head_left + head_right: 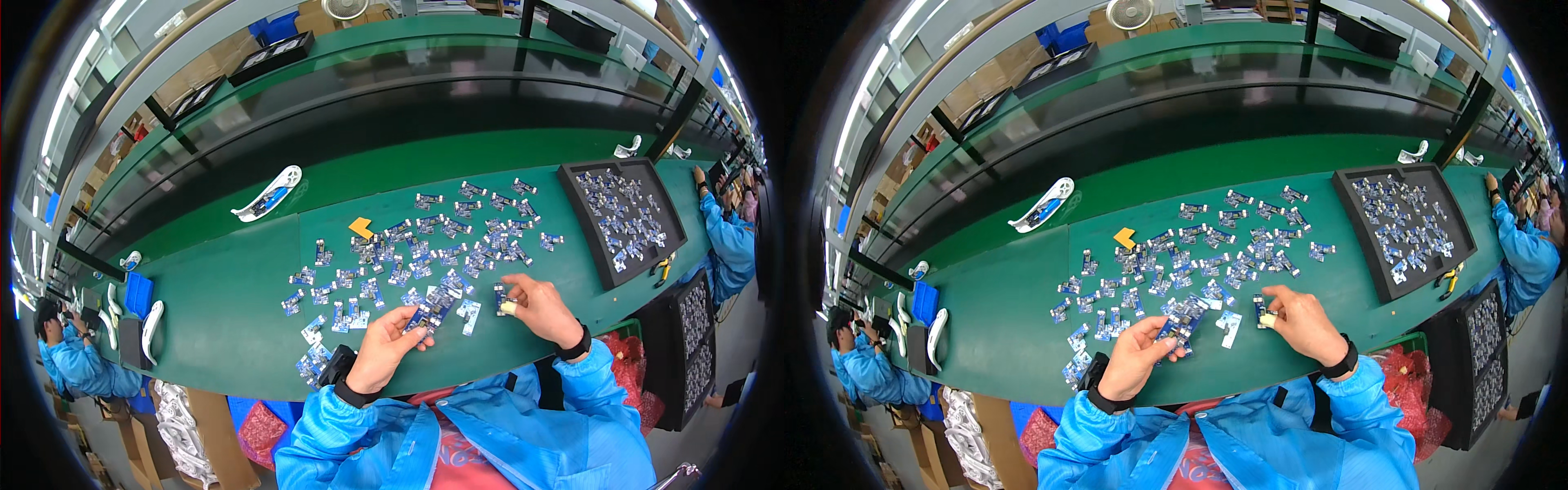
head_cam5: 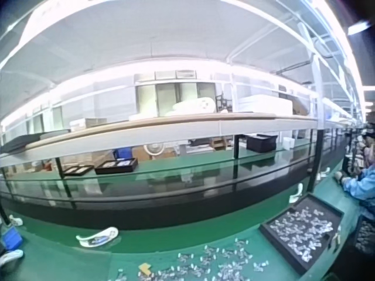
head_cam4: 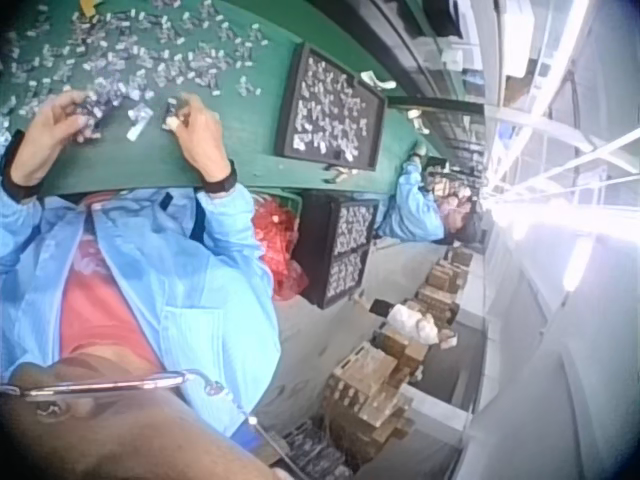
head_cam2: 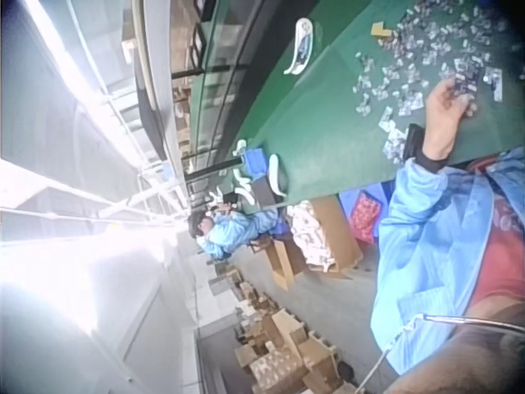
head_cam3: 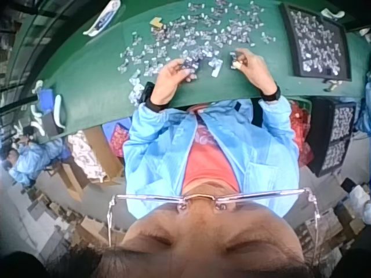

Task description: Assembling small circuit boards into white plastic housings at a factory workstation.

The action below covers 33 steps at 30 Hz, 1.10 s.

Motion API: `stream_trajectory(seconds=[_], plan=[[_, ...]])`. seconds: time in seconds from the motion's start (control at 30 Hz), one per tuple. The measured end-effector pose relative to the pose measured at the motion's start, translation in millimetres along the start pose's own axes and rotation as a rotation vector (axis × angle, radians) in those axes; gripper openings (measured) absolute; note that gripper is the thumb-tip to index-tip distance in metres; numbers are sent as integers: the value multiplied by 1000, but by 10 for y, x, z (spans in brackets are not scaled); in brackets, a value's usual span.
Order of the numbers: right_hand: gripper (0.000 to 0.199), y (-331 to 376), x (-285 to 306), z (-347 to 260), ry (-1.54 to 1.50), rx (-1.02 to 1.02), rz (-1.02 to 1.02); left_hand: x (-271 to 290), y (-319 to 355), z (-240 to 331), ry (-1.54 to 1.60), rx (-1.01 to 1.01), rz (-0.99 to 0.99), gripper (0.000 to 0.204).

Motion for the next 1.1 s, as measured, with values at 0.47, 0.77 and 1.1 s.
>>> stream_trajectory(seconds=[0.47, 0.77, 1.1], plan=[[17, 130, -419, -383, -711, 68, -268, -446, -49, -56, 125, 14, -71, 22], [10, 204, -471, -299, -930, -10, -428, -352, -38, -221, 310, 126, -211, 12], [14, -56, 59, -142, -238, 47, -4, -328, -25, -134, 113, 17, -41, 11]])
Point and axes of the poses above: each hand's wrist, its own y-axis away from the middle knuckle, its own x-axis out of the back of the hand, z = x × y, the point moved 3 cm from there along -y, towards the middle knuckle, and after that the axes turned 6 degrees about -x, right-handed, at the moved point
